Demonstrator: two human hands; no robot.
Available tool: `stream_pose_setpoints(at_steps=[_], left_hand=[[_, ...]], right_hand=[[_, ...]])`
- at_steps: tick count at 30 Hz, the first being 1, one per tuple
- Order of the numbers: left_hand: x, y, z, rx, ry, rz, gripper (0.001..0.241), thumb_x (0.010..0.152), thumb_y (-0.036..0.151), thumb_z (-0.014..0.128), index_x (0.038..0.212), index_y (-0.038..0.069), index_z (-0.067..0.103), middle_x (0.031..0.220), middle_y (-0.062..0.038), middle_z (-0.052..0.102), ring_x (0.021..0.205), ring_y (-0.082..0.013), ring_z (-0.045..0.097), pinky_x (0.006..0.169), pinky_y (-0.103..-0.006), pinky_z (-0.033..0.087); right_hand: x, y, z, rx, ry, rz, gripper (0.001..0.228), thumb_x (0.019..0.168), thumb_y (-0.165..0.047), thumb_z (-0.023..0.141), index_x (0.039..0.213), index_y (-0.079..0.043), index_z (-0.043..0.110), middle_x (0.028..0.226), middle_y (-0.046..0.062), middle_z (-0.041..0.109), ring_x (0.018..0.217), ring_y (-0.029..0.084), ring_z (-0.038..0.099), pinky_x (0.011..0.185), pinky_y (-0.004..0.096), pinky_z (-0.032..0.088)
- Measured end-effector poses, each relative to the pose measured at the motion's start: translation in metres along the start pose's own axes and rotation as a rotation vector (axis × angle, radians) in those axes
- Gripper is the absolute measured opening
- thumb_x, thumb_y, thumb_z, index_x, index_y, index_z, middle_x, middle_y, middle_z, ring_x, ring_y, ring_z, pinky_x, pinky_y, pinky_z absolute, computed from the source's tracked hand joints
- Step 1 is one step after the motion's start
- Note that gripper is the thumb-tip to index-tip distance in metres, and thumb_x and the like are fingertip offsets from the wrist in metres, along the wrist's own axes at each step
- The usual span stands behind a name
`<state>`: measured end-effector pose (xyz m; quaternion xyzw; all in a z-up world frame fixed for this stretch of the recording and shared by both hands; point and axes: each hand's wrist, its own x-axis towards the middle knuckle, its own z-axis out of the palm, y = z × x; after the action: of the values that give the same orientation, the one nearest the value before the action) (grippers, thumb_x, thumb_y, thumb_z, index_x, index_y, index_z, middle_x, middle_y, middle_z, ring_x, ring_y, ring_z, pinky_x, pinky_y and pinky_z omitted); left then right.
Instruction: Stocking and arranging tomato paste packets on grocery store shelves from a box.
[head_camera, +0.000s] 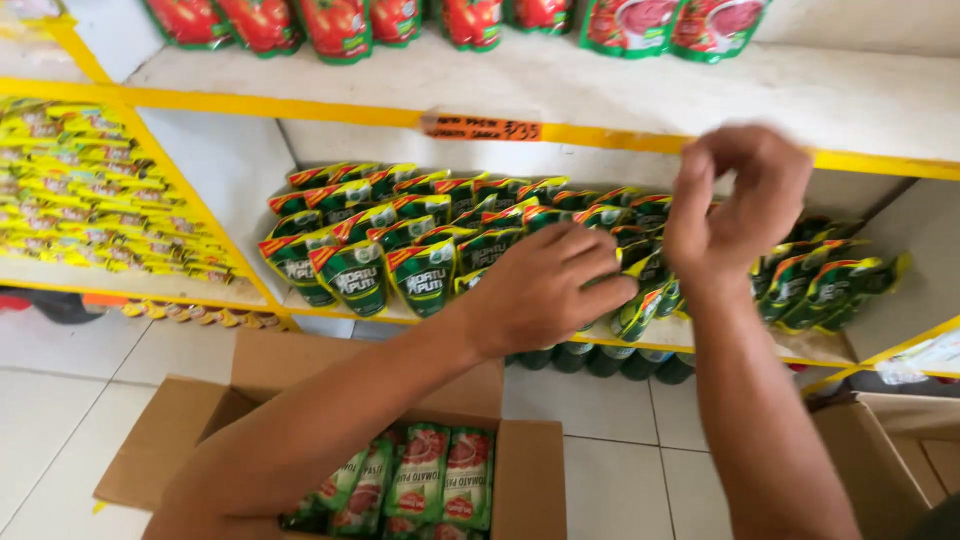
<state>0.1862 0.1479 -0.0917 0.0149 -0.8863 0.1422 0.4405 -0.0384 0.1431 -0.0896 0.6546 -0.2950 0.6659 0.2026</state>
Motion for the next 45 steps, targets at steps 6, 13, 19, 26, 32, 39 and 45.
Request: stream_pose_setpoints(at_steps=[6, 13, 19, 26, 32, 39, 45], left_hand=[[-0.119, -0.009, -0.019, 0.014, -0.19, -0.143, 0.016, 0.089, 0.016, 0.065, 0.104, 0.014, 0.067, 0.101, -0.004, 0.064, 0.109, -0.0253, 0.063, 0.094, -0.0396, 0.055], [-0.264, -0.013, -0.038, -0.039, -0.385, -0.583, 0.025, 0.084, 0.011, 0.066, 0.109, 0.011, 0.071, 0.098, -0.009, 0.07, 0.098, -0.0329, 0.069, 0.084, -0.0457, 0.056], [-0.374, -0.015, -0.045, -0.182, -0.965, -1.065, 0.033, 0.08, 0.022, 0.069, 0.112, 0.014, 0.074, 0.109, -0.015, 0.072, 0.103, -0.0378, 0.068, 0.087, -0.0514, 0.054], [-0.514, -0.064, -0.082, 0.11, -1.092, -1.415, 0.027, 0.088, 0.037, 0.067, 0.099, 0.015, 0.078, 0.107, -0.016, 0.074, 0.1, -0.0377, 0.071, 0.085, -0.0535, 0.056], [-0.514, -0.051, -0.15, 0.423, -0.408, -1.279, 0.04, 0.085, 0.047, 0.073, 0.096, 0.009, 0.071, 0.101, -0.017, 0.07, 0.094, -0.0386, 0.067, 0.078, -0.0523, 0.053], [-0.562, -0.055, -0.147, 0.145, -0.481, -1.533, 0.047, 0.096, 0.053, 0.069, 0.117, 0.011, 0.068, 0.094, -0.015, 0.077, 0.097, -0.0354, 0.068, 0.093, -0.0499, 0.052], [-0.567, -0.056, -0.137, -0.297, -0.076, -1.742, 0.059, 0.09, 0.041, 0.071, 0.139, 0.013, 0.054, 0.114, -0.02, 0.071, 0.103, -0.0326, 0.068, 0.088, -0.0419, 0.053]], right_hand=[[-0.09, -0.084, 0.057, 0.145, -0.183, 0.06, 0.016, 0.097, 0.004, 0.066, 0.111, 0.0, 0.058, 0.099, 0.012, 0.07, 0.084, 0.025, 0.068, 0.077, 0.034, 0.055], [-0.199, -0.123, 0.119, 0.281, -0.498, 0.239, 0.019, 0.089, 0.004, 0.071, 0.106, -0.002, 0.065, 0.089, 0.011, 0.068, 0.074, 0.024, 0.068, 0.067, 0.033, 0.054], [-0.282, -0.143, 0.137, 0.398, -0.997, 0.343, 0.023, 0.087, -0.005, 0.073, 0.11, -0.005, 0.07, 0.096, 0.011, 0.07, 0.077, 0.029, 0.068, 0.065, 0.038, 0.056], [-0.322, -0.135, 0.141, 0.1, -1.171, 0.169, 0.024, 0.084, -0.013, 0.071, 0.108, -0.01, 0.07, 0.106, 0.009, 0.066, 0.102, 0.032, 0.062, 0.09, 0.045, 0.049], [-0.328, -0.138, 0.134, -0.256, -1.132, 0.187, 0.043, 0.078, -0.019, 0.073, 0.12, -0.012, 0.066, 0.124, 0.012, 0.058, 0.117, 0.035, 0.051, 0.098, 0.052, 0.041], [-0.325, -0.139, 0.126, -0.503, -1.027, 0.467, 0.068, 0.069, -0.024, 0.079, 0.132, -0.013, 0.056, 0.144, 0.018, 0.041, 0.136, 0.043, 0.035, 0.105, 0.061, 0.035], [-0.345, -0.129, 0.119, -0.449, -1.137, 0.638, 0.067, 0.081, -0.023, 0.073, 0.143, -0.013, 0.05, 0.15, 0.015, 0.042, 0.141, 0.041, 0.038, 0.099, 0.06, 0.044]])
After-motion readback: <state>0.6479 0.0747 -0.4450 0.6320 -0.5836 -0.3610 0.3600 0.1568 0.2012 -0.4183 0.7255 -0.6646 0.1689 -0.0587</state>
